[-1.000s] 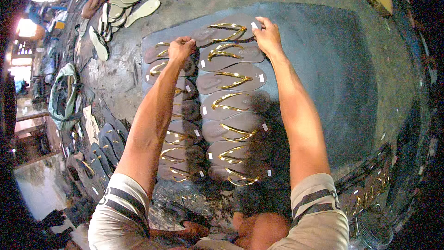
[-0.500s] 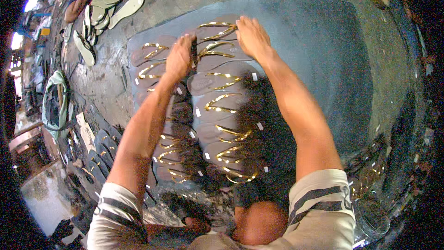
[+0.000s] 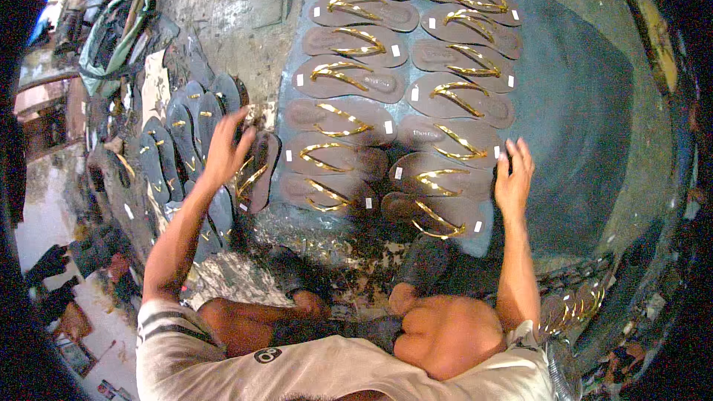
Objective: The person sits on the floor and repeatedly picks up flip-flop soles and straps, attaching them together by hand. They place the assembled pairs onto a growing pile on the floor. The person briefly stands and walks around before returning to the task.
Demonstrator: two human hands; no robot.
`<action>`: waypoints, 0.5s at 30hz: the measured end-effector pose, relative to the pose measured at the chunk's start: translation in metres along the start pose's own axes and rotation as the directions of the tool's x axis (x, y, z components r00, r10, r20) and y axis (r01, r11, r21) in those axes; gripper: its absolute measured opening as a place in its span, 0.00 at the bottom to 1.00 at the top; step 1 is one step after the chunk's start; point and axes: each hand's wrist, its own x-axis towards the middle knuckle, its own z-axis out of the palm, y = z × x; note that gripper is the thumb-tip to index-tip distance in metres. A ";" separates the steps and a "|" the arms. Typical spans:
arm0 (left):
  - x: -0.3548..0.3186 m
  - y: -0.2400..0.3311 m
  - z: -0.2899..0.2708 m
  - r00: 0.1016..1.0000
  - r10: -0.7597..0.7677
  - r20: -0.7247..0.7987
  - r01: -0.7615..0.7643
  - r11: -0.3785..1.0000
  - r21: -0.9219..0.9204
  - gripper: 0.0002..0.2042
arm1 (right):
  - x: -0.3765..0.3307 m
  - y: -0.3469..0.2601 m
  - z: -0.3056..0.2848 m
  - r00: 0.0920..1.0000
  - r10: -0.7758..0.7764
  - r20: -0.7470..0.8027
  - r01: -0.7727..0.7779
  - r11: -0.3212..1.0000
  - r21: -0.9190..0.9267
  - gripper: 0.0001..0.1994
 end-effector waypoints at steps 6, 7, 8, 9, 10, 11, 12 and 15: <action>-0.110 -0.005 0.045 0.984 -0.178 0.017 0.179 0.973 -0.148 0.34 | -0.020 0.016 0.019 0.964 0.265 0.006 -0.253 0.916 0.312 0.20; -0.104 -0.011 0.051 0.947 -0.317 -0.050 0.292 0.916 -0.275 0.32 | -0.012 0.012 0.019 0.944 0.326 0.044 -0.316 0.862 0.398 0.20; -0.099 -0.025 0.050 0.934 -0.356 0.037 0.350 0.886 -0.304 0.29 | -0.005 0.004 0.019 0.940 0.333 0.070 -0.334 0.862 0.382 0.20; -0.103 -0.041 0.045 0.911 -0.393 0.122 0.411 0.851 -0.327 0.26 | -0.003 -0.003 0.018 0.936 0.338 0.096 -0.349 0.863 0.365 0.20; -0.099 -0.050 0.041 0.976 -0.215 0.019 0.213 0.949 -0.233 0.21 | 0.000 0.001 0.016 0.922 0.363 0.137 -0.385 0.808 0.446 0.20; -0.104 -0.053 0.039 0.956 -0.294 0.023 0.278 0.874 -0.399 0.18 | 0.000 0.004 0.017 0.907 0.381 0.180 -0.417 0.745 0.520 0.20; -0.100 -0.055 0.028 0.939 -0.340 0.055 0.326 0.829 -0.455 0.19 | 0.001 0.019 0.016 0.914 0.387 0.123 -0.396 0.784 0.478 0.19; -0.105 -0.046 -0.032 0.893 -0.450 0.027 0.389 0.739 -0.550 0.19 | 0.001 -0.019 0.014 0.926 0.312 0.211 -0.369 0.644 0.670 0.19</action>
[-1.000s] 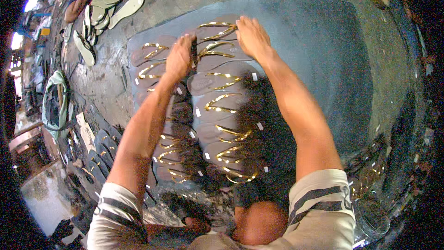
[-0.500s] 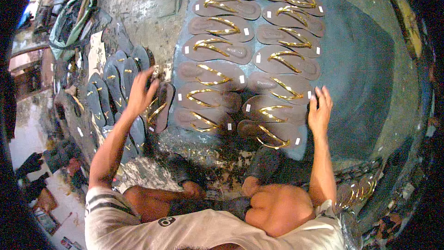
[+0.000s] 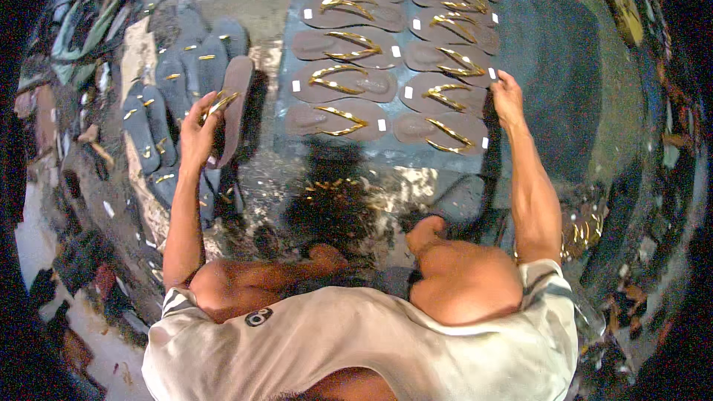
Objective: The person sits on the floor and repeatedly picks up flip-flop soles and straps, attaching them together by hand. They place the assembled pairs onto a growing pile on the floor. The person briefly stands and walks around before returning to the task.
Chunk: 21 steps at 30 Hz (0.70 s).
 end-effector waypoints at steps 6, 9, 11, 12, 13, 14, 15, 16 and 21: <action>0.018 0.082 0.015 0.950 0.002 0.312 0.139 0.893 -0.429 0.17 | 0.006 -0.005 0.029 0.988 -0.006 0.156 0.028 0.990 -0.140 0.27; 0.024 0.119 0.027 0.880 -0.067 0.470 0.313 0.827 -0.467 0.18 | -0.003 -0.036 0.077 0.974 0.029 0.223 -0.002 0.993 -0.122 0.31; 0.040 0.100 0.049 0.813 0.174 0.556 0.421 0.485 -0.767 0.20 | -0.014 -0.068 0.087 0.966 -0.037 0.255 0.110 0.954 -0.279 0.32; 0.048 0.097 0.059 0.737 0.396 0.548 0.273 0.568 -0.777 0.21 | -0.019 -0.073 0.086 0.961 -0.060 0.269 0.157 0.922 -0.355 0.33; 0.050 0.104 0.071 0.716 0.406 0.568 0.287 0.570 -0.770 0.21 | -0.020 -0.071 0.080 0.809 -0.542 0.225 0.537 0.527 -0.659 0.32; 0.050 0.111 0.084 0.692 0.417 0.589 0.301 0.575 -0.760 0.21 | -0.021 -0.069 0.070 0.833 -0.497 0.242 0.551 0.703 -0.450 0.31; 0.044 0.119 0.087 0.690 0.392 0.608 0.278 0.632 -0.723 0.22 | -0.044 -0.113 0.084 0.844 -0.456 0.282 0.515 0.837 -0.186 0.31; 0.038 0.133 0.089 0.682 0.379 0.626 0.248 0.685 -0.685 0.22 | -0.063 -0.157 0.091 0.841 -0.442 0.312 0.440 0.894 0.083 0.30; -0.019 0.209 0.162 0.660 0.216 0.720 0.399 0.711 -0.579 0.25 | -0.104 -0.218 0.071 0.841 -0.273 0.468 -0.081 0.790 0.607 0.18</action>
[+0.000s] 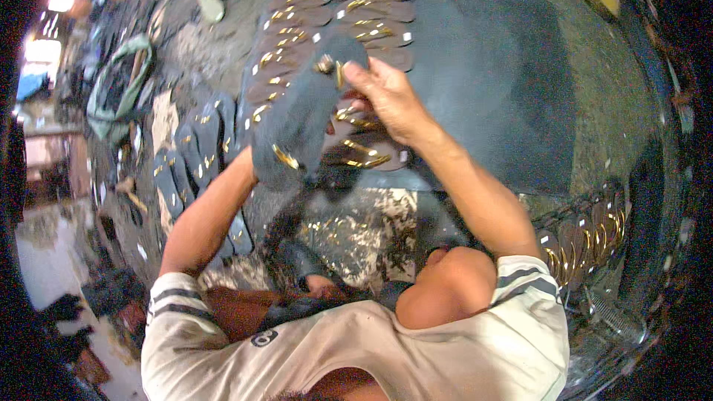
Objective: The person sits on the floor and repeatedly picks up flip-flop soles and straps, attaching them together by hand. They place the assembled pairs onto a growing pile on the floor. The person briefly stands and walks around before returning to the task.
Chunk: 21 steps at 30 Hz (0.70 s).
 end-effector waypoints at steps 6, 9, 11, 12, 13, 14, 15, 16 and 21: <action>0.040 0.042 0.058 0.993 0.115 -0.019 -0.109 0.972 0.210 0.28 | -0.024 -0.030 -0.056 0.977 -0.211 -0.036 0.202 0.964 -0.173 0.16; 0.059 0.043 0.131 0.986 0.167 0.005 -0.148 0.857 0.494 0.23 | -0.030 -0.029 -0.076 0.959 -0.284 -0.025 0.276 0.947 -0.164 0.17; 0.074 0.034 0.137 0.966 0.243 -0.092 -0.159 0.832 0.531 0.18 | -0.031 -0.036 -0.085 0.961 -0.274 -0.032 0.264 0.948 -0.175 0.17; 0.077 0.031 0.143 0.965 0.235 -0.120 -0.142 0.846 0.515 0.17 | -0.032 -0.036 -0.089 0.963 -0.269 -0.027 0.260 0.950 -0.174 0.18; 0.080 0.028 0.148 0.963 0.225 -0.147 -0.125 0.858 0.498 0.16 | -0.033 -0.036 -0.094 0.964 -0.265 -0.024 0.257 0.951 -0.174 0.18; 0.084 0.026 0.153 0.961 0.215 -0.174 -0.108 0.870 0.480 0.15 | -0.035 -0.038 -0.101 0.967 -0.253 -0.025 0.243 0.948 -0.206 0.18; 0.087 0.024 0.156 0.962 0.182 -0.201 -0.074 0.889 0.451 0.15 | -0.035 -0.041 -0.109 0.970 -0.241 -0.020 0.229 0.944 -0.237 0.18; 0.090 0.023 0.160 0.962 0.149 -0.227 -0.041 0.906 0.421 0.15 | -0.036 -0.042 -0.115 0.973 -0.229 -0.016 0.216 0.939 -0.267 0.19; 0.101 0.021 0.171 0.974 0.186 -0.126 -0.111 0.887 0.449 0.17 | -0.036 -0.034 -0.121 0.919 -0.365 -0.147 0.366 0.930 -0.022 0.21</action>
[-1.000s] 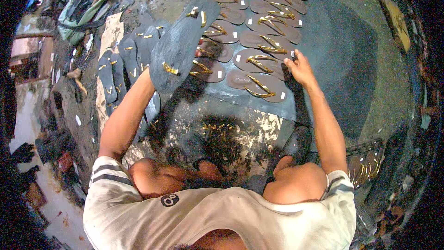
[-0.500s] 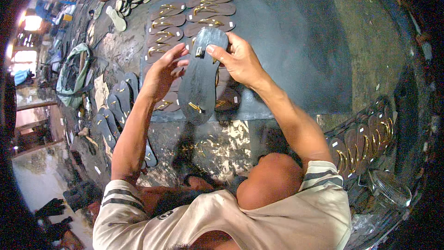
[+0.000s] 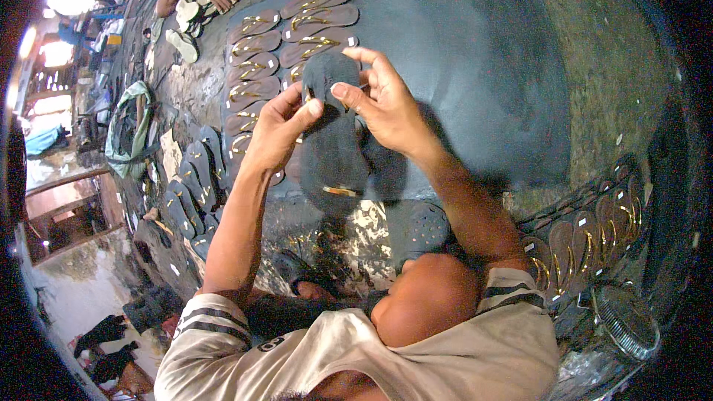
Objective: The person sits on the floor and repeatedly picks up flip-flop soles and straps, attaching them together by hand. They place the assembled pairs onto a growing pile on the floor. The person briefly stands and walks around before returning to the task.
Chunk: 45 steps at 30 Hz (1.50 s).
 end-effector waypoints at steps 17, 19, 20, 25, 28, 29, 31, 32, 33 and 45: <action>-0.012 -0.011 0.003 0.972 0.202 -0.118 -0.142 0.912 0.384 0.20 | 0.017 0.015 -0.003 0.995 0.091 0.041 -0.094 0.990 0.106 0.09; -0.012 -0.011 -0.003 0.974 0.152 -0.169 -0.088 0.939 0.334 0.18 | 0.019 -0.005 -0.001 0.987 0.140 -0.082 -0.125 0.979 0.160 0.11; -0.013 -0.006 -0.014 0.972 -0.054 -0.227 0.125 0.941 0.313 0.18 | 0.015 -0.004 -0.003 0.987 0.103 -0.126 -0.088 0.989 0.119 0.11; 0.007 0.020 -0.042 0.846 0.007 -0.533 -0.050 0.997 -0.066 0.23 | -0.044 -0.001 -0.014 0.798 -0.174 0.577 0.491 0.743 -0.455 0.09; 0.015 0.014 -0.053 0.917 0.108 -0.385 -0.165 0.979 -0.118 0.17 | -0.070 -0.012 -0.006 0.808 0.051 0.587 0.301 0.821 -0.485 0.16; 0.020 0.015 -0.039 0.920 0.136 -0.368 -0.182 0.979 -0.095 0.16 | -0.061 -0.021 -0.019 0.926 -0.036 0.375 0.252 0.799 -0.546 0.19; 0.019 0.001 -0.006 0.952 0.131 -0.278 -0.130 0.991 0.022 0.17 | -0.041 -0.055 -0.027 0.955 -0.277 0.103 0.248 0.561 -0.790 0.33; 0.014 -0.004 0.006 0.970 0.120 -0.212 -0.094 0.987 0.129 0.18 | -0.040 -0.058 -0.019 0.965 -0.240 0.108 0.230 0.567 -0.791 0.36; 0.009 -0.009 0.017 0.987 0.132 -0.096 -0.122 0.987 0.101 0.25 | -0.034 -0.060 -0.009 0.972 -0.204 0.118 0.216 0.571 -0.792 0.38; -0.020 -0.019 0.001 0.988 0.025 0.155 0.024 0.952 -0.306 0.32 | -0.032 -0.034 0.035 0.981 -0.140 0.138 0.183 0.905 -0.385 0.30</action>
